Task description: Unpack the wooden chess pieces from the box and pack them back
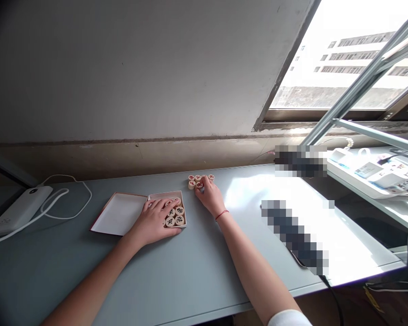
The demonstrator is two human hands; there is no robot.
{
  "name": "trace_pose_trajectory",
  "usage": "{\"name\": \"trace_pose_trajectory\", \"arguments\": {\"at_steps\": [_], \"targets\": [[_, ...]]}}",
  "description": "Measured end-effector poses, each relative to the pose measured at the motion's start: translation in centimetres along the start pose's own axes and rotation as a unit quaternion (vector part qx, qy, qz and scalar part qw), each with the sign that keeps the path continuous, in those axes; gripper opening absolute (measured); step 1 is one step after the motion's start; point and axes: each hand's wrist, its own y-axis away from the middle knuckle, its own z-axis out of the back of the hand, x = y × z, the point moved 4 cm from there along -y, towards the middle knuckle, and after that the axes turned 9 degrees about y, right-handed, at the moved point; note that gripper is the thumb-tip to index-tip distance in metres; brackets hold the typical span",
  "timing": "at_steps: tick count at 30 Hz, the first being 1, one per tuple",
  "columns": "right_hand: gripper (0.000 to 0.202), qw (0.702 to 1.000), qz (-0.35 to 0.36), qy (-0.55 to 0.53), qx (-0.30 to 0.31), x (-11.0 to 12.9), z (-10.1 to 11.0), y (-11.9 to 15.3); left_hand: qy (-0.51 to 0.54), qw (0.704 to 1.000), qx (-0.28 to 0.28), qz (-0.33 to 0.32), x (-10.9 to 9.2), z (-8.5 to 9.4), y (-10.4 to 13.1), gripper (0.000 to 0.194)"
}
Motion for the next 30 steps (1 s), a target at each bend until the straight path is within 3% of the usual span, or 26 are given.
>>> {"name": "trace_pose_trajectory", "arguments": {"at_steps": [15,21,26,30], "targets": [[0.013,1.0,0.003,-0.002,-0.012,0.0,-0.2,0.1,-0.008,1.0,0.003,0.0,0.1,0.0,0.0,0.073],[0.017,0.997,0.022,-0.013,-0.071,1.8,0.8,0.4,0.019,1.0,0.0,0.007,-0.1,0.3,0.0,0.065],[0.023,0.987,0.094,-0.094,0.092,5.3,0.2,1.3,0.053,0.998,-0.019,0.042,0.3,0.2,-0.4,0.053],[0.027,0.982,0.115,-0.069,0.135,6.4,-0.1,1.8,0.091,0.994,-0.054,0.026,0.9,0.4,-0.8,0.036]]}}
